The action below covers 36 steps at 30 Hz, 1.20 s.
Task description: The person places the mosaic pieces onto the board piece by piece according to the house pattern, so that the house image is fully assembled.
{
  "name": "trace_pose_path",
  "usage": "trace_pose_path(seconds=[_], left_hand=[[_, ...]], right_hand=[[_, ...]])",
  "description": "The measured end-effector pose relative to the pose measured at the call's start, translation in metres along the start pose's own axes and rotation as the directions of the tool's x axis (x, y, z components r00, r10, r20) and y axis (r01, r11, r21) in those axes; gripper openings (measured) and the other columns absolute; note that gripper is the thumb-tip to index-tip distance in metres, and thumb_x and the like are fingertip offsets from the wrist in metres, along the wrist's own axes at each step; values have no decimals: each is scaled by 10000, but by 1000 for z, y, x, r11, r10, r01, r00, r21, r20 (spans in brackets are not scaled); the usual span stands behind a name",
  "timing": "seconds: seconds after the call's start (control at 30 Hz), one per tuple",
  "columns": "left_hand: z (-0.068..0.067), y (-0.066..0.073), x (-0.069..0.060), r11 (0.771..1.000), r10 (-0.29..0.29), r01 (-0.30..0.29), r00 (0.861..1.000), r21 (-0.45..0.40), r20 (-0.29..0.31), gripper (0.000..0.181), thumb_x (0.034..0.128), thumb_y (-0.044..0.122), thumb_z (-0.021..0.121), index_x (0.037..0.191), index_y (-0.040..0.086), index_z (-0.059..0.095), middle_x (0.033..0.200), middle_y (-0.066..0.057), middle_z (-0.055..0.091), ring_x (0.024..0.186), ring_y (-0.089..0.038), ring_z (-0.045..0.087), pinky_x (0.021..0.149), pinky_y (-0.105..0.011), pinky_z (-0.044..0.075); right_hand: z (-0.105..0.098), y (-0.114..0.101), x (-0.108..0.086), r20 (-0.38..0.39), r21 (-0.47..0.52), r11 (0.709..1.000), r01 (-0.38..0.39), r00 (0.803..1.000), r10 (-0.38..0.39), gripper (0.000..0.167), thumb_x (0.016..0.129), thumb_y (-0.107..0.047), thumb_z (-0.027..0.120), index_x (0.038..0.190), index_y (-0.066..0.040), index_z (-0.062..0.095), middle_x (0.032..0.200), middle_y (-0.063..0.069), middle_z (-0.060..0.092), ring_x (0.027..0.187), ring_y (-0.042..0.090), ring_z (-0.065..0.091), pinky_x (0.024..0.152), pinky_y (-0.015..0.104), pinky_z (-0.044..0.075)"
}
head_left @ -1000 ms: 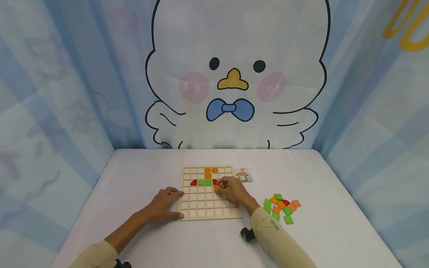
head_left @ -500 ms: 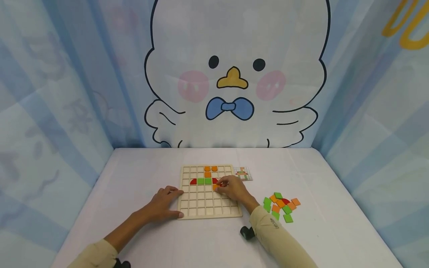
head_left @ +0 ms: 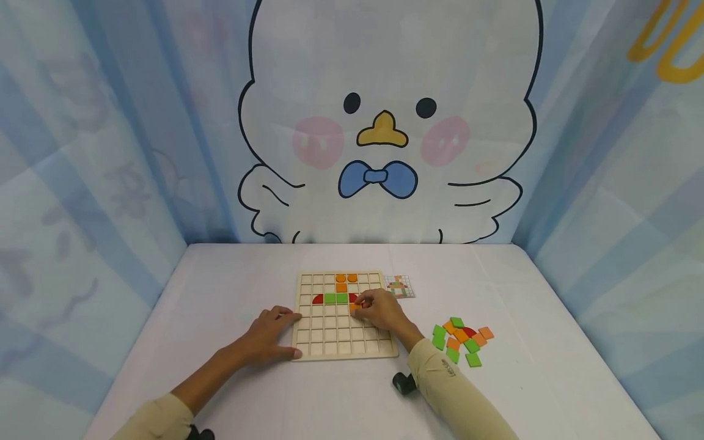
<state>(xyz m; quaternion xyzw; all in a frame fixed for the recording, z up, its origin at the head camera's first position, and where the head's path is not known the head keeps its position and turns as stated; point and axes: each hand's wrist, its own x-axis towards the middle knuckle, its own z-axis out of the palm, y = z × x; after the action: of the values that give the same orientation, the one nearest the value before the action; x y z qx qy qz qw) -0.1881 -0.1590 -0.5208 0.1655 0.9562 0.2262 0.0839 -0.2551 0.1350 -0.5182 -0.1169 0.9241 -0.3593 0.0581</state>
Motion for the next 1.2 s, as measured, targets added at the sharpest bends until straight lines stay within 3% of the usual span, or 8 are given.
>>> trace_pose_path(seconds=[0.27,0.53,0.73,0.97,1.2], left_hand=[[-2,2,-1,1000,3,-3,1000,-8,-6,800,754,482,850,1432,179,552,1406,-90,494,1199,-265,458,1000,-495,431],[-1,1,-1,1000,2,-2,1000,0,-6,807,755,492,846,1437,181,546,1415,-93,492,1211,-271,460,1010,-491,426],[-1,4,-3,1000,5,-5,1000,-6,-5,800,754,480,849,1431,174,552,1409,-98,494,1207,-277,460,1005,-498,426],[0,4,-2,1000,-5,5,1000,9,-5,804,749,482,851,1431,177,552,1411,-99,494,1212,-278,461,1007,-496,432],[-1,3,-1,1000,2,-2,1000,12,-7,805,754,490,847,1436,181,549,1416,-95,493,1213,-273,463,1010,-496,431]], right_hand=[[-3,-1,-1,41,14,1000,-20,999,19,212,827,-219,825,1013,-137,765,813,-29,622,709,129,529,625,280,429],[-20,2,-9,56,6,998,57,997,-57,312,869,-241,793,1149,-126,720,872,-23,642,710,120,523,633,277,426],[-53,14,-26,8,21,996,86,996,-86,307,905,-218,748,1180,-87,713,880,-28,654,741,138,512,631,274,425],[-99,48,-58,1,84,996,-28,1000,28,366,912,-315,744,1209,-105,701,989,21,638,781,187,521,616,271,439],[-146,98,-101,36,179,981,-71,997,66,456,943,-290,709,1307,-30,619,1141,151,629,846,268,662,712,319,565]])
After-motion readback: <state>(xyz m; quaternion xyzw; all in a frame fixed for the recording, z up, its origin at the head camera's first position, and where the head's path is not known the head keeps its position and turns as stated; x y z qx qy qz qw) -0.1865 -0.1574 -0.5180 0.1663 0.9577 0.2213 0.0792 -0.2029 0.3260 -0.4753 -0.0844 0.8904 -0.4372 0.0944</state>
